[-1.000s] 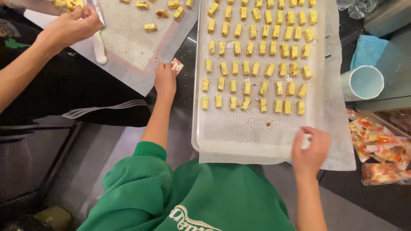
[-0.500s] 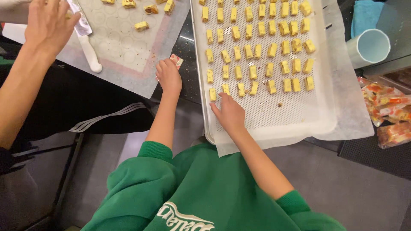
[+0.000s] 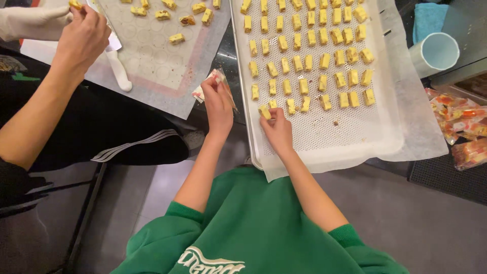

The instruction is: Wrapping individual pieces of candy in plastic wrappers on a tray

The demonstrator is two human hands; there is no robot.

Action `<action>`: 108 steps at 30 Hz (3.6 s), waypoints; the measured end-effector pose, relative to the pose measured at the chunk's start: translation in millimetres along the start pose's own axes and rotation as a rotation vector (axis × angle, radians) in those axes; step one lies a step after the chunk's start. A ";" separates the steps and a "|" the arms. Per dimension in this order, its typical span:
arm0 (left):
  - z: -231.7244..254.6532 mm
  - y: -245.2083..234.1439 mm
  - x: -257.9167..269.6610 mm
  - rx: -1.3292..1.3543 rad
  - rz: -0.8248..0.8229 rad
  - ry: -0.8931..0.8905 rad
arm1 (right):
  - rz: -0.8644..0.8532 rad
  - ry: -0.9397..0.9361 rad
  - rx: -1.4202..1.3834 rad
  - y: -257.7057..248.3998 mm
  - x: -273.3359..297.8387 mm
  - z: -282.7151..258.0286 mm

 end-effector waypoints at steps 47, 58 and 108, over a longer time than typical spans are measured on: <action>103.3 56.1 51.0 0.050 -0.182 0.499 | 0.038 -0.080 -0.553 -168.2 28.8 -92.8; 111.8 55.1 48.9 0.018 -0.204 0.538 | 0.177 -0.241 -0.211 -179.5 39.5 -109.8; 91.8 100.0 71.7 -0.050 -0.856 0.346 | -0.181 0.003 -0.585 -159.0 45.7 -68.4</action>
Point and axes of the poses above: each hand's wrist, its own x-axis away from the middle knuckle, its own y-axis out of the palm, z = x × y, the point moved 8 cm from there along -x, towards the middle knuckle, and after that the axes turned 6 degrees about -y, right-handed, at the moved point
